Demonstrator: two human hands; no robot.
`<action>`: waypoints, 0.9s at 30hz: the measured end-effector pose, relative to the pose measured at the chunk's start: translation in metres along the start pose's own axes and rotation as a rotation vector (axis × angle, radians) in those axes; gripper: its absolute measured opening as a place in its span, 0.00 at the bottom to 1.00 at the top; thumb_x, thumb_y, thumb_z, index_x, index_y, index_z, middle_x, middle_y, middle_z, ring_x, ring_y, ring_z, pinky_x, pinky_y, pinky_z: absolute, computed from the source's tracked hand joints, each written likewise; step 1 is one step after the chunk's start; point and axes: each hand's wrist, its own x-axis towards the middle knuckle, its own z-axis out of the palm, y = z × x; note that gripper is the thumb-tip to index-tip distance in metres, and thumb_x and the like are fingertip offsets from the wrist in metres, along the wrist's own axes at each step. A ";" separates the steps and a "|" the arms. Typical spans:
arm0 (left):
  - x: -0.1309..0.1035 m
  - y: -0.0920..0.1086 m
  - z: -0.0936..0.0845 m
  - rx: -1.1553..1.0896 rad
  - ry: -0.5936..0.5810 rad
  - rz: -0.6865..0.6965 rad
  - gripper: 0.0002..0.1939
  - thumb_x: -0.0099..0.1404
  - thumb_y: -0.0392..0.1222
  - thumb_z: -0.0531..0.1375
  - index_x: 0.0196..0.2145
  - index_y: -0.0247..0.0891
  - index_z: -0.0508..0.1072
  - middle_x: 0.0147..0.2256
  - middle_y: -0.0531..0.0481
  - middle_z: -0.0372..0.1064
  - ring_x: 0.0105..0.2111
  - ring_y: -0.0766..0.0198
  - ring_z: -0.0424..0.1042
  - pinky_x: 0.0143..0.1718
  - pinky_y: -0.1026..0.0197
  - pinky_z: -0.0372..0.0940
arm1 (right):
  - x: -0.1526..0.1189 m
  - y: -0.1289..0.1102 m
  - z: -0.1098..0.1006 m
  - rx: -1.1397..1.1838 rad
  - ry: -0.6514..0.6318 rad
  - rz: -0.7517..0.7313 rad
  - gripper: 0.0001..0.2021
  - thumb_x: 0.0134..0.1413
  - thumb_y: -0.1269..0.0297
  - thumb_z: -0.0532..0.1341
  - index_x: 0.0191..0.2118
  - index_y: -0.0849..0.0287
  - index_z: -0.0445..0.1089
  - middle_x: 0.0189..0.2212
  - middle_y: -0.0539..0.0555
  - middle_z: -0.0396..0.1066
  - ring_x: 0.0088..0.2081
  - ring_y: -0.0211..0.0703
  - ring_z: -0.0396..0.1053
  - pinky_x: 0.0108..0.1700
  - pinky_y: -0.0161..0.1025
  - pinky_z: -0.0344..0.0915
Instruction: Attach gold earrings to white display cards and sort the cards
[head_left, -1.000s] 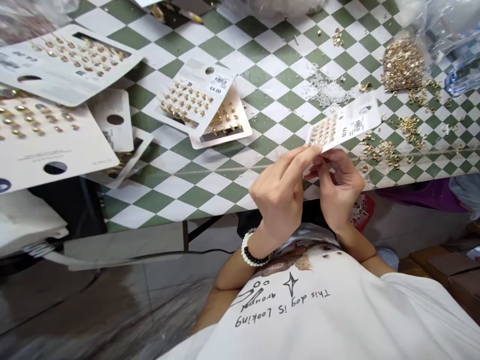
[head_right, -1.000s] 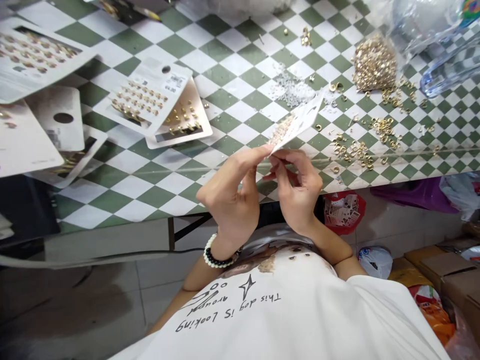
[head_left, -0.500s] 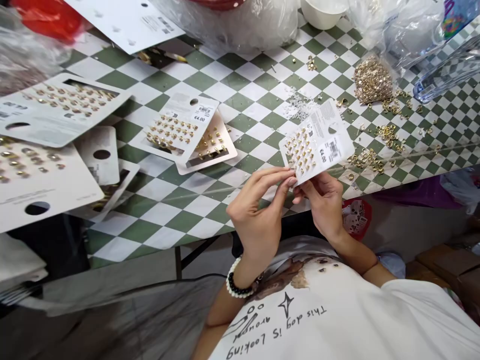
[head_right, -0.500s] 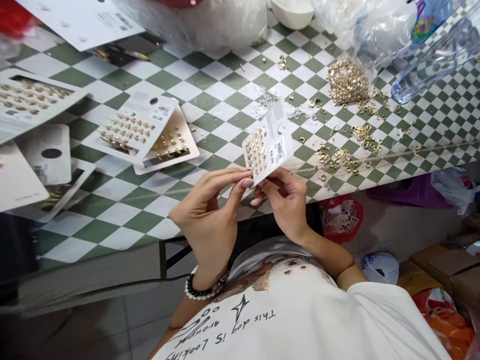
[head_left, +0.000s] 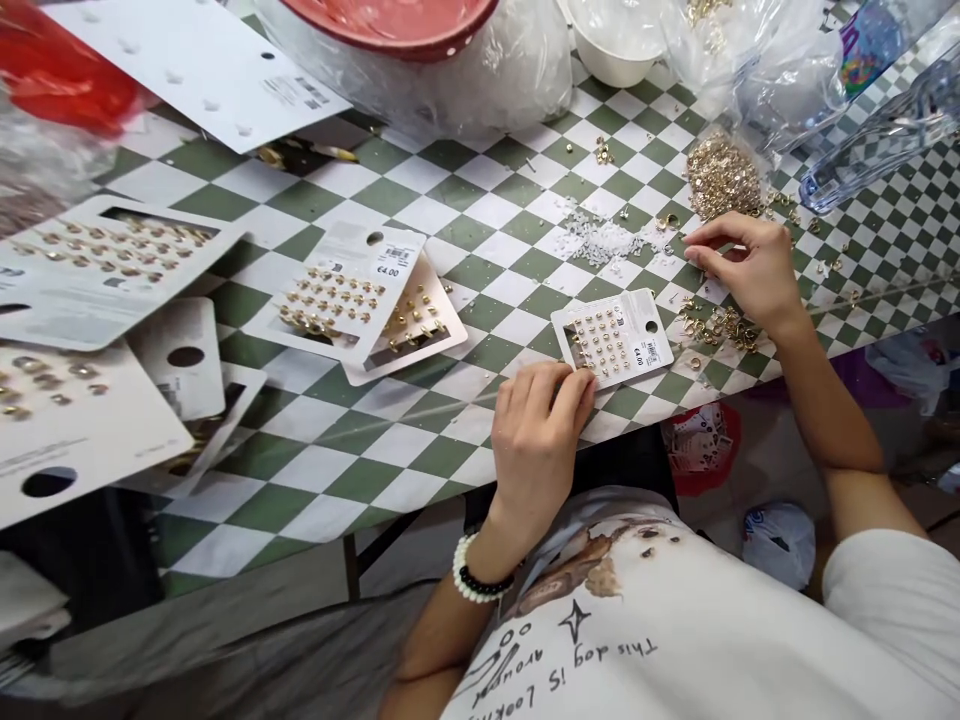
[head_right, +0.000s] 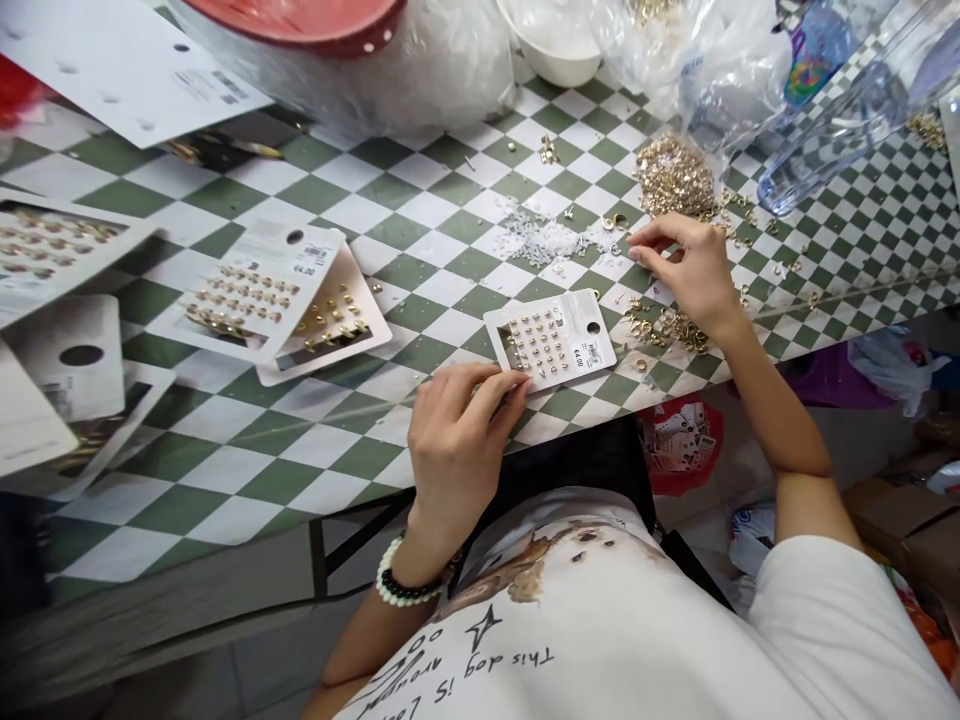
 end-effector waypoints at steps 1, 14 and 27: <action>0.001 0.000 -0.002 0.000 -0.016 0.005 0.01 0.71 0.33 0.63 0.39 0.36 0.73 0.34 0.46 0.75 0.39 0.57 0.71 0.40 0.56 0.63 | 0.002 0.000 0.002 -0.025 -0.006 -0.004 0.05 0.57 0.73 0.68 0.39 0.58 0.82 0.35 0.52 0.79 0.32 0.39 0.76 0.33 0.38 0.76; 0.009 -0.019 -0.014 -0.367 -0.182 -0.053 0.06 0.69 0.27 0.63 0.39 0.36 0.74 0.34 0.51 0.73 0.37 0.64 0.69 0.40 0.63 0.66 | -0.004 0.003 -0.023 -0.216 -0.124 -0.169 0.07 0.61 0.67 0.67 0.42 0.50 0.82 0.43 0.53 0.77 0.38 0.46 0.74 0.36 0.45 0.74; 0.004 -0.019 -0.015 -0.320 -0.223 -0.066 0.05 0.71 0.29 0.61 0.37 0.35 0.70 0.32 0.50 0.69 0.35 0.63 0.66 0.37 0.61 0.62 | 0.004 -0.014 -0.019 -0.257 -0.150 -0.120 0.04 0.60 0.67 0.68 0.40 0.52 0.81 0.39 0.54 0.76 0.34 0.44 0.71 0.33 0.44 0.69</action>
